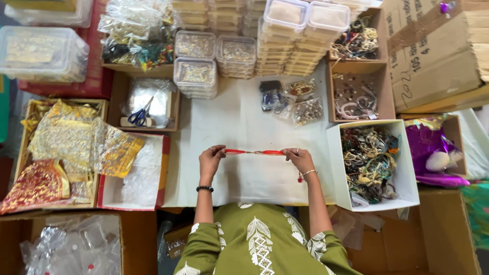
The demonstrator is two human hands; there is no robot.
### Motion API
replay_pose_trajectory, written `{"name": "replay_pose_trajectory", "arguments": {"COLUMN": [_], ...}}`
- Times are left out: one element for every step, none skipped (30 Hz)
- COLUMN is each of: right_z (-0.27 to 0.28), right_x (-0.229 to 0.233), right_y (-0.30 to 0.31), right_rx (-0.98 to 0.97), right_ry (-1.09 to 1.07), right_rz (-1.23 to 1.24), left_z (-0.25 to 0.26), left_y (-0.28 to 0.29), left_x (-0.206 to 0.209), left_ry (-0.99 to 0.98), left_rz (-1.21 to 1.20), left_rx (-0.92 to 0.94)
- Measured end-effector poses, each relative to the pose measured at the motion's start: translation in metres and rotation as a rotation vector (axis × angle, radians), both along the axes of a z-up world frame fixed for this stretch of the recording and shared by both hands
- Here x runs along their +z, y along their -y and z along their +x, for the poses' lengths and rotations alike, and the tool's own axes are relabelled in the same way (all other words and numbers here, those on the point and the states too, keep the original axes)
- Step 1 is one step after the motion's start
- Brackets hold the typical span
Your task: The person sorts through various jewelry items, including bracelets and necklaces, on a cluttered table. They pick up individual pieces, place them into small clear plastic bags, and arrange the packaged items on the table surface.
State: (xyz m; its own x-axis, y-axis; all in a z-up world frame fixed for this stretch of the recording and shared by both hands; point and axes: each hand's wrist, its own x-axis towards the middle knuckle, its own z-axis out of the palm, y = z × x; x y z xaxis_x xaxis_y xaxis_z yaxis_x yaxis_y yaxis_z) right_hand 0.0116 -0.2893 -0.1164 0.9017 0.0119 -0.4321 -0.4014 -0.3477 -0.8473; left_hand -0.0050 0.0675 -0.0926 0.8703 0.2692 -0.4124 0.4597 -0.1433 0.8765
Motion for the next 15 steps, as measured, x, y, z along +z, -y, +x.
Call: {"name": "replay_pose_trajectory", "arguments": {"right_z": [-0.004,-0.007,-0.01,-0.01,-0.011,-0.011,-0.007,-0.007,-0.007,-0.002,0.003,0.004,0.01,0.017,0.023], "right_x": [-0.005,-0.011,-0.016,-0.018,-0.019,-0.021,-0.013,-0.004,0.006,0.016,0.027,0.037,0.053,0.069,0.084], "right_y": [-0.002,-0.004,-0.008,-0.012,-0.016,-0.022,-0.033,-0.038,-0.041,-0.054,-0.068,-0.079,-0.094,-0.108,-0.122], "right_rx": [0.015,-0.001,-0.016,0.013,0.032,0.057,0.093,0.085,0.077,0.096,0.141,0.178,0.189,0.261,0.333], "right_ry": [-0.001,-0.034,-0.066,-0.065,-0.023,0.019,0.02,-0.034,-0.087,-0.086,-0.037,0.009,0.007,0.028,0.049], "right_rz": [0.002,0.001,0.0,0.004,-0.016,-0.035,-0.028,-0.065,-0.103,-0.106,-0.07,-0.035,-0.038,-0.003,0.032], "left_z": [-0.005,-0.01,-0.015,-0.018,-0.022,-0.027,-0.029,-0.03,-0.032,-0.03,-0.028,-0.026,-0.023,-0.016,-0.01], "left_y": [-0.003,-0.008,-0.013,-0.016,-0.02,-0.025,-0.031,-0.031,-0.03,-0.029,-0.027,-0.024,-0.017,-0.009,-0.001], "left_x": [-0.017,-0.033,-0.049,-0.055,-0.061,-0.067,-0.067,-0.069,-0.07,-0.069,-0.068,-0.067,-0.046,-0.024,-0.003], "left_ry": [-0.001,-0.016,-0.03,-0.03,-0.019,-0.01,-0.011,0.017,0.044,0.043,0.105,0.165,0.16,0.166,0.173], "left_rz": [0.002,0.012,0.021,0.026,0.064,0.104,0.11,0.152,0.195,0.193,0.332,0.471,0.468,0.399,0.33], "left_rx": [0.015,0.029,0.042,0.072,0.087,0.11,0.146,0.156,0.165,0.183,0.172,0.15,0.161,0.114,0.067]}}
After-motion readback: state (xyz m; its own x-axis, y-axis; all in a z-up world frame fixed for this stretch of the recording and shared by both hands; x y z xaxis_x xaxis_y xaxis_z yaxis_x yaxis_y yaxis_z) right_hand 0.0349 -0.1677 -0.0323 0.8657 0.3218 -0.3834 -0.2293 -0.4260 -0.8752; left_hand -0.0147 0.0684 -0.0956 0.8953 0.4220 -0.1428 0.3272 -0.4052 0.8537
